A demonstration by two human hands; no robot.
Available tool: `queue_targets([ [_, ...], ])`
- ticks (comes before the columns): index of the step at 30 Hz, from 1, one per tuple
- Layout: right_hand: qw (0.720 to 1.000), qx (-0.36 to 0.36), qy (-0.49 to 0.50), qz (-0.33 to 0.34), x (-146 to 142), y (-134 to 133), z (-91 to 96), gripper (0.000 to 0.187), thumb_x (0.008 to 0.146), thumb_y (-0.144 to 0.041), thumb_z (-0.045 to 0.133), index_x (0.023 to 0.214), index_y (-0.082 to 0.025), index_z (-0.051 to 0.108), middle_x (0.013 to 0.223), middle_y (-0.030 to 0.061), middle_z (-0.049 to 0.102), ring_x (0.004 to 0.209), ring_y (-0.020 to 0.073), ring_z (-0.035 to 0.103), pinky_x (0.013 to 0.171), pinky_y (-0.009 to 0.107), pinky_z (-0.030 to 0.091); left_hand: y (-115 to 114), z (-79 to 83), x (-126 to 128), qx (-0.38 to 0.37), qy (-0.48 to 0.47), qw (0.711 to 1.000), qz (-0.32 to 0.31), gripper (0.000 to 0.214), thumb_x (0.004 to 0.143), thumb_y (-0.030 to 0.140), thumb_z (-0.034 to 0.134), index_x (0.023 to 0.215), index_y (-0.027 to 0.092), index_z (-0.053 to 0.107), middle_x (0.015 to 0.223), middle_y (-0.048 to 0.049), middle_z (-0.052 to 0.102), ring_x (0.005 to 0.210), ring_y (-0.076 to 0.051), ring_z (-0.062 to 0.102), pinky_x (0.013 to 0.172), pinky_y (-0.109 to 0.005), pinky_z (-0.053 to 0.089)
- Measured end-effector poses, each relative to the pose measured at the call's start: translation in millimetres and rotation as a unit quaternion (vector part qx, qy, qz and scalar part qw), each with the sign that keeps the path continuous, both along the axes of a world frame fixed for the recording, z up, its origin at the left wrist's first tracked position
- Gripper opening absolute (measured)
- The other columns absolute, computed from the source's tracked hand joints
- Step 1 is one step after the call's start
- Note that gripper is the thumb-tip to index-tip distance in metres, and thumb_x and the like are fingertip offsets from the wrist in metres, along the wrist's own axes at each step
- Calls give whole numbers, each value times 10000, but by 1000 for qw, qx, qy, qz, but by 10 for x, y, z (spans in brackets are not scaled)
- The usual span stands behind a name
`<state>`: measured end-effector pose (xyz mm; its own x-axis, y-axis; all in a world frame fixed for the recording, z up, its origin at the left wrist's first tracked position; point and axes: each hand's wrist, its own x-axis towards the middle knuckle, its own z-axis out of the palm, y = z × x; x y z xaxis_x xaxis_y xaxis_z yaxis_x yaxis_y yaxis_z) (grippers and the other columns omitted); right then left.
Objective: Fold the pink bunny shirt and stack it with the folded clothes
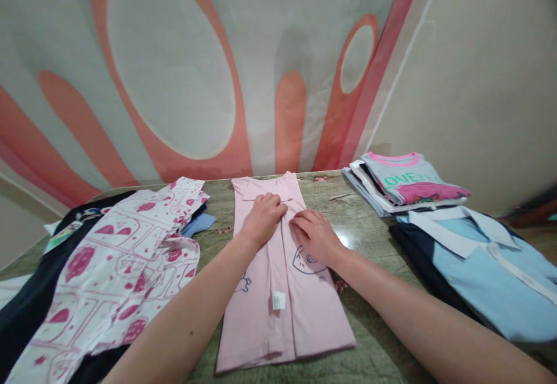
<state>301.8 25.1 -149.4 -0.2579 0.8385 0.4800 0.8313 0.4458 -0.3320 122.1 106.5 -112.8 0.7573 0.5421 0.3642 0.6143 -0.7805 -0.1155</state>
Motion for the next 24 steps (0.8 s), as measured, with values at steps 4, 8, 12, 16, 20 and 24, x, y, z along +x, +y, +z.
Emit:
queue_targets([
  [4,1000,-9,-9,-10,0,-6,-7,249,915,-154,519,1121,-212,645,1144,78,619,1068,238,521,961,412,380,-13,3,-11,3,-3,1000,8,139,940,184,492,960,215,626,940,-73,589,965,-254,483,797,-397,349],
  [8,999,-18,-24,-19,-16,-16,-2,295,943,-186,495,1203,-239,622,1162,83,601,1081,235,508,965,406,364,-33,18,-11,0,-1,1000,15,143,941,176,481,968,215,616,937,-74,594,964,-253,486,796,-396,348],
  [12,999,-24,-43,-15,-30,-36,21,329,968,-224,468,1262,-289,602,1149,78,589,1073,233,496,951,402,357,-44,24,-5,-5,-3,1000,23,145,944,181,468,958,214,608,939,-79,593,966,-255,491,796,-396,352],
  [16,999,-18,-51,-6,-29,-44,24,334,974,-244,466,1263,-333,608,1129,73,584,1070,237,488,943,405,358,-54,24,-3,-17,-17,999,31,142,941,182,462,946,217,599,956,-83,601,976,-258,501,807,-404,361],
  [20,999,-12,-51,-1,-34,-40,10,332,957,-243,489,1248,-333,621,1151,74,582,1090,247,480,959,427,355,-73,0,5,-57,-59,996,-17,155,883,125,502,972,214,592,1057,-81,615,1034,-247,511,856,-398,376],
  [24,1000,-2,-24,3,4,-10,-10,298,926,-190,509,1150,-295,674,1143,68,604,1079,241,496,950,416,378,-83,-45,9,-106,-45,992,-57,136,859,118,515,911,206,606,969,-68,641,979,-235,546,836,-381,393],
])
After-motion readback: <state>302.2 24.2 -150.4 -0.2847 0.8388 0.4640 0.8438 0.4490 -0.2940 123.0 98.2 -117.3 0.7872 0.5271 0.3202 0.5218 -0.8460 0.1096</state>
